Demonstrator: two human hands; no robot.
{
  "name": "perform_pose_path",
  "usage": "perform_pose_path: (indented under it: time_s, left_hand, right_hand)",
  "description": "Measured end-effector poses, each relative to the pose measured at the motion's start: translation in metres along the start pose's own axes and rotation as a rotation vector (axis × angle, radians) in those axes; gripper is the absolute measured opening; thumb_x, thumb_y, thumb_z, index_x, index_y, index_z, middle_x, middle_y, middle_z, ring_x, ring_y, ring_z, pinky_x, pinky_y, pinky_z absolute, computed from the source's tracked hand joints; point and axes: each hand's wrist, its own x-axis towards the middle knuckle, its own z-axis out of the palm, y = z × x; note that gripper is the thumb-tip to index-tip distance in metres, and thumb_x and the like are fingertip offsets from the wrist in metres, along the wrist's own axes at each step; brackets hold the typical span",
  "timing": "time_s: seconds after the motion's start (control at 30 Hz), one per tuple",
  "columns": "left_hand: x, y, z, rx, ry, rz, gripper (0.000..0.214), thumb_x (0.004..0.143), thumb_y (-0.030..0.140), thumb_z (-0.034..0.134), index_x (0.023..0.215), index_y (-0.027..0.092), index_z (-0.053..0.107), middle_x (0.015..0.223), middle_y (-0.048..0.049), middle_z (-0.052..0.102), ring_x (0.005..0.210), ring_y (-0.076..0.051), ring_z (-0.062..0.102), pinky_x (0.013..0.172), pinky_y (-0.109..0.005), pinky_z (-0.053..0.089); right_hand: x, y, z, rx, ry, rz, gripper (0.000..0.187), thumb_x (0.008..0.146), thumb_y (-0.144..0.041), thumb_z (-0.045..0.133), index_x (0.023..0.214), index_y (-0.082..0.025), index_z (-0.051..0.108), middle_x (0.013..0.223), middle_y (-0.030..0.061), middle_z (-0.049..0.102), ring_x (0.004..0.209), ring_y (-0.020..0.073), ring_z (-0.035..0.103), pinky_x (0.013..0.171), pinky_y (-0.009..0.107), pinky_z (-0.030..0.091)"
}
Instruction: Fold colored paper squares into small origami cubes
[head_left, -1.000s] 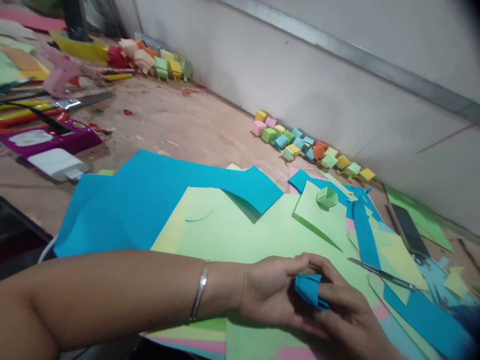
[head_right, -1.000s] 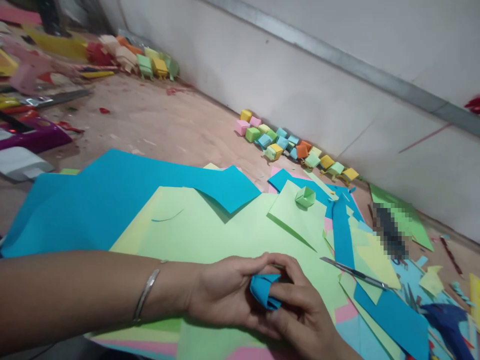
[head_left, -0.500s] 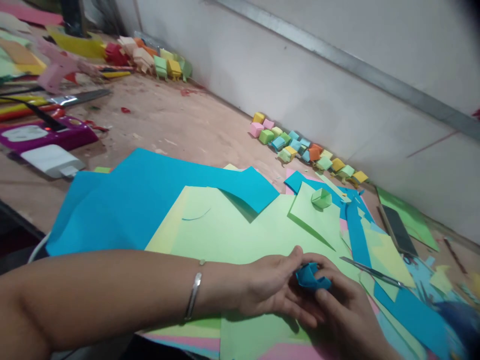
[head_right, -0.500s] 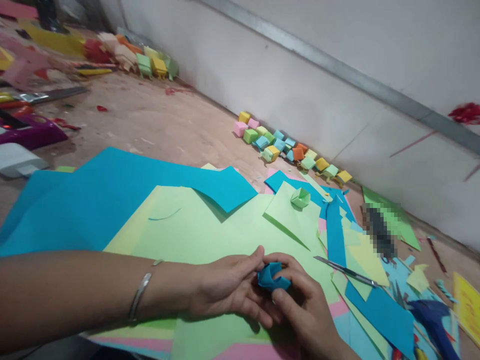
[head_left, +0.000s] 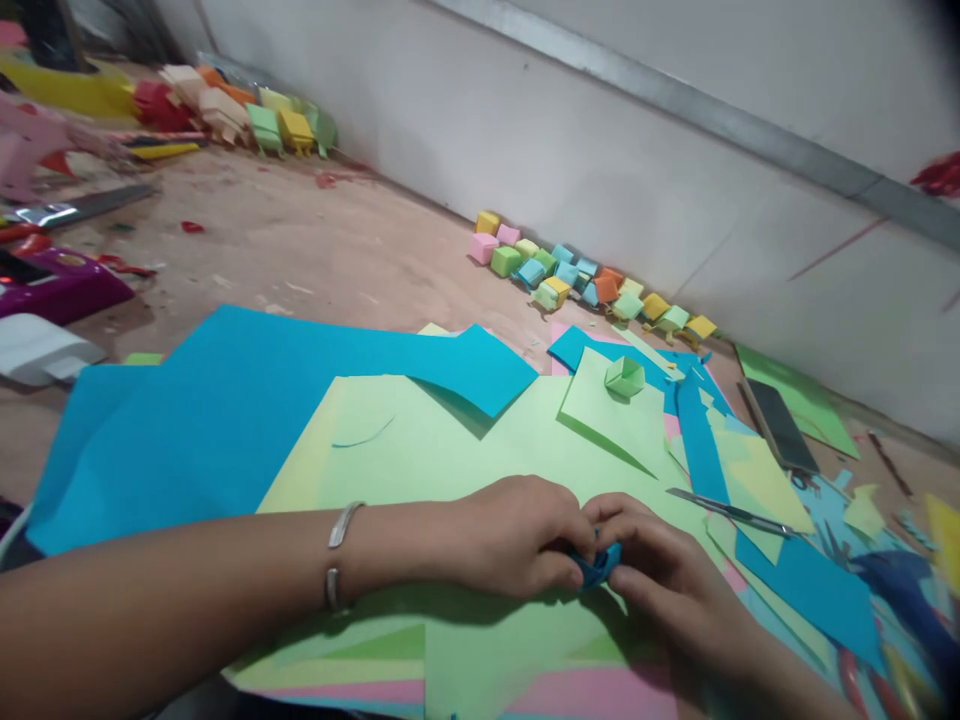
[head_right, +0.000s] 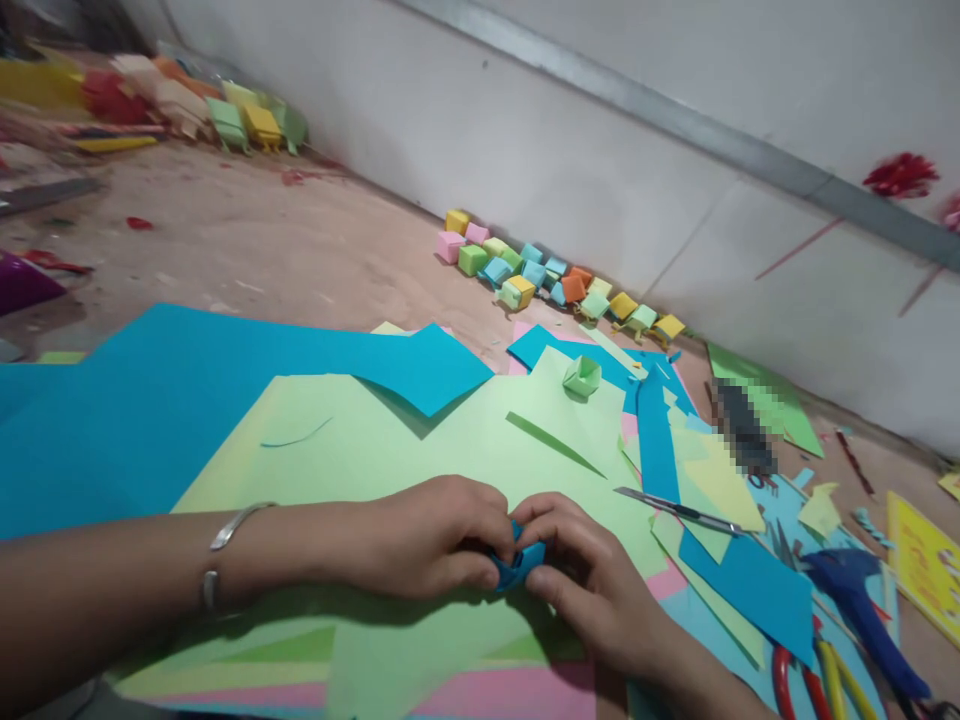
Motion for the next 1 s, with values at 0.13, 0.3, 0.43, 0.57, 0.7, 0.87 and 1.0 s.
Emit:
perform_pose_path:
  time_s: [0.13, 0.3, 0.43, 0.57, 0.7, 0.87, 1.0]
  left_hand:
    - [0.003, -0.004, 0.0, -0.087, -0.053, -0.085, 0.007, 0.081, 0.014, 0.067, 0.085, 0.019, 0.071, 0.081, 0.0001, 0.064, 0.078, -0.015, 0.061, 0.073, -0.021, 0.044]
    - [0.005, -0.003, -0.004, -0.144, -0.077, -0.149, 0.01, 0.081, 0.012, 0.066, 0.085, 0.019, 0.072, 0.084, 0.0011, 0.064, 0.081, -0.015, 0.061, 0.076, -0.021, 0.045]
    - [0.006, -0.002, -0.002, -0.086, -0.071, -0.156, 0.008, 0.083, 0.014, 0.066, 0.086, 0.018, 0.071, 0.082, 0.0014, 0.064, 0.079, -0.014, 0.061, 0.072, -0.021, 0.044]
    - [0.001, 0.001, 0.008, 0.115, 0.064, -0.06, 0.006, 0.085, 0.017, 0.064, 0.088, 0.018, 0.069, 0.081, 0.0, 0.064, 0.077, -0.015, 0.061, 0.068, -0.023, 0.044]
    - [-0.008, 0.005, 0.018, 0.443, 0.16, 0.057, 0.012, 0.091, 0.022, 0.055, 0.088, 0.018, 0.065, 0.08, -0.0025, 0.064, 0.068, -0.017, 0.059, 0.056, -0.026, 0.04]
    - [-0.008, 0.005, 0.024, 0.694, 0.102, 0.143, 0.006, 0.092, 0.019, 0.053, 0.093, 0.016, 0.058, 0.073, -0.0033, 0.065, 0.062, -0.02, 0.057, 0.049, -0.028, 0.036]
    - [-0.01, 0.008, 0.022, 0.633, 0.092, 0.179, 0.021, 0.097, 0.035, 0.05, 0.101, 0.015, 0.055, 0.074, -0.0042, 0.067, 0.06, -0.019, 0.059, 0.05, -0.028, 0.038]
  right_hand:
    - [0.0, -0.004, -0.003, -0.115, -0.079, -0.033, 0.017, 0.098, -0.025, 0.047, 0.095, -0.024, 0.063, 0.118, 0.0089, 0.055, 0.108, 0.0214, 0.056, 0.095, 0.035, 0.045]
    - [0.0, -0.002, -0.002, -0.149, -0.101, -0.068, 0.022, 0.1, -0.022, 0.039, 0.096, -0.025, 0.061, 0.118, 0.0079, 0.053, 0.106, 0.0198, 0.056, 0.09, 0.033, 0.047]
    - [-0.001, -0.007, -0.002, -0.232, -0.106, -0.089, 0.024, 0.099, -0.021, 0.037, 0.102, -0.026, 0.06, 0.12, 0.0085, 0.052, 0.111, 0.0201, 0.055, 0.093, 0.034, 0.047]
    - [-0.003, -0.015, 0.0, -0.384, 0.021, -0.109, 0.015, 0.091, -0.031, 0.058, 0.106, -0.026, 0.061, 0.124, 0.0087, 0.055, 0.115, 0.0223, 0.056, 0.094, 0.032, 0.049]
    - [-0.006, -0.015, 0.007, -0.597, 0.278, -0.197, 0.02, 0.088, -0.016, 0.058, 0.104, -0.027, 0.06, 0.109, 0.0054, 0.064, 0.099, 0.0173, 0.064, 0.079, 0.024, 0.054]
    - [-0.006, -0.013, 0.011, -0.639, 0.307, -0.258, 0.027, 0.086, -0.012, 0.056, 0.111, -0.024, 0.058, 0.103, 0.0064, 0.068, 0.095, 0.0186, 0.066, 0.08, 0.027, 0.056]
    - [-0.005, -0.016, 0.01, -0.647, 0.299, -0.295, 0.029, 0.085, -0.013, 0.055, 0.113, -0.023, 0.057, 0.107, 0.0083, 0.069, 0.098, 0.0206, 0.067, 0.083, 0.029, 0.057]
